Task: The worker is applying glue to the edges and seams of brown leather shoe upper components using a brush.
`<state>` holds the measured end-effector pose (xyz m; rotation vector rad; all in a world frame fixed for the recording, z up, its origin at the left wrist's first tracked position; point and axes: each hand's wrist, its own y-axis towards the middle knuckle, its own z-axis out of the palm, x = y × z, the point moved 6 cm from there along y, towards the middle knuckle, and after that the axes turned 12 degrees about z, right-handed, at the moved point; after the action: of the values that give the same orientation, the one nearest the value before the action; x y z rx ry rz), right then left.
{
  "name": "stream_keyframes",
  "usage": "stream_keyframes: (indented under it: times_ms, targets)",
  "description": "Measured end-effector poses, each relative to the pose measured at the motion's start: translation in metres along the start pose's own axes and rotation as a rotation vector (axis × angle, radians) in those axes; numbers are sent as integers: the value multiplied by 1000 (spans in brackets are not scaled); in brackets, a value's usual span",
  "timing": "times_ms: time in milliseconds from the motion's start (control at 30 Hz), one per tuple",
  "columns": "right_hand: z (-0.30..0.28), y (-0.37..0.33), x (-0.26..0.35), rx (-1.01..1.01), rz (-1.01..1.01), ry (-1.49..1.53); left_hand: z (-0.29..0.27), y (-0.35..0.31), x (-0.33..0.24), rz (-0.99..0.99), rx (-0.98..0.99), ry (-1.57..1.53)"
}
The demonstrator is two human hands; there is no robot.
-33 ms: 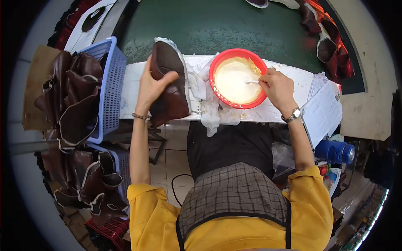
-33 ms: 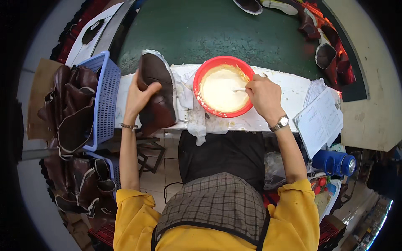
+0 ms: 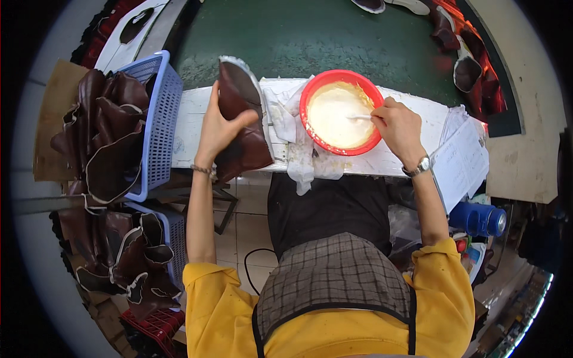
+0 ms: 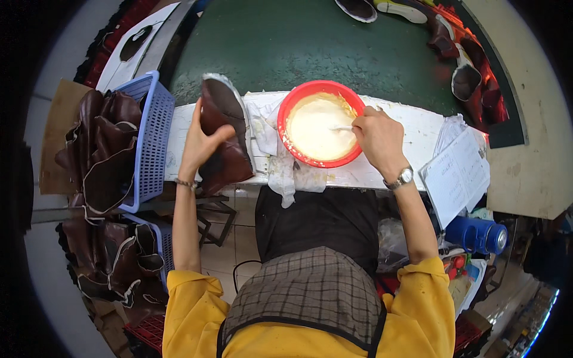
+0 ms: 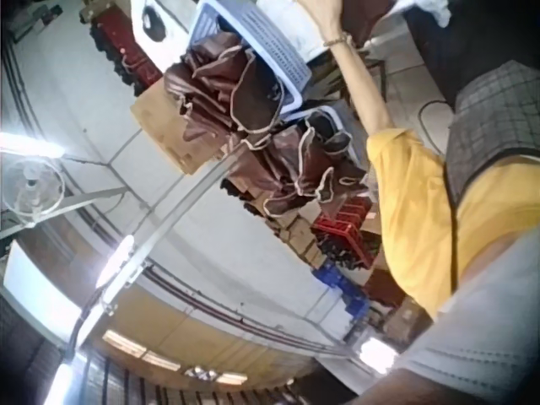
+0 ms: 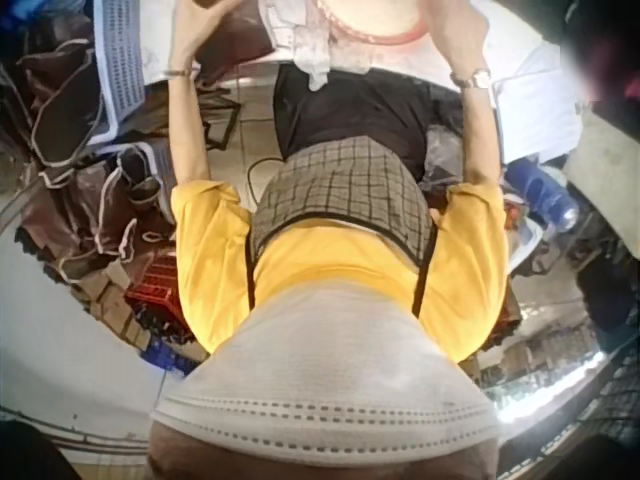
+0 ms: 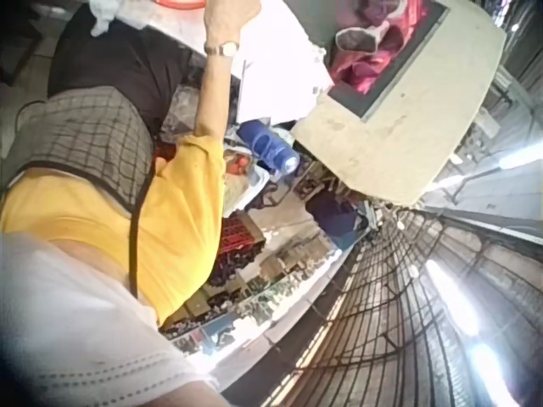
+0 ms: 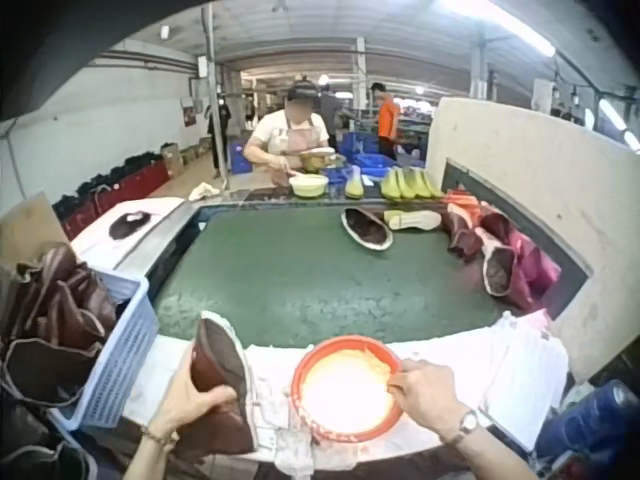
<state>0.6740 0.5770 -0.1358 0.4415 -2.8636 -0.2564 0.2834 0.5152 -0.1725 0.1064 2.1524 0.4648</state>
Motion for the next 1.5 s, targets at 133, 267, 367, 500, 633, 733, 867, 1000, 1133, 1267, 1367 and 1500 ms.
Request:
stream_keyframes:
  times_ms: [133, 267, 367, 500, 633, 733, 867, 1000, 1133, 1267, 1367, 1500]
  targets:
    - [-17, -13, -27, -52, 109, 60, 3, -47, -22, 60, 276, 288]
    - [-26, -18, -32, -67, 191, 311, 6, -83, -16, -55, 414, 629]
    - [-16, -22, -43, -18, 196, 232, 8, -78, -25, -71, 386, 596]
    - [-19, -27, -51, -102, 203, 403, 1, -76, -33, 33, 213, 398]
    - [-20, -27, -57, -129, 182, 388, 5, -82, -74, 158, 54, 432]
    - [-35, -23, -36, -100, 213, 682, 16, -77, -111, 262, 49, 467]
    - [-41, -16, 5, -48, 51, 884, 28, -70, -141, 355, 102, 415]
    - [-42, -9, 2, -24, -2, 877, 34, -69, -158, 482, 136, 289]
    - [-55, 22, -16, -185, -35, 840, 34, -76, -161, 564, 207, 175]
    - [-65, 51, -21, -272, -48, 820, 35, -77, -160, 603, 202, 111]
    - [-65, 43, -15, -292, -165, 879, 35, -70, -160, 578, 103, 134]
    - [-51, 2, -7, -135, -67, 918, 38, -60, -161, 537, 22, 211]
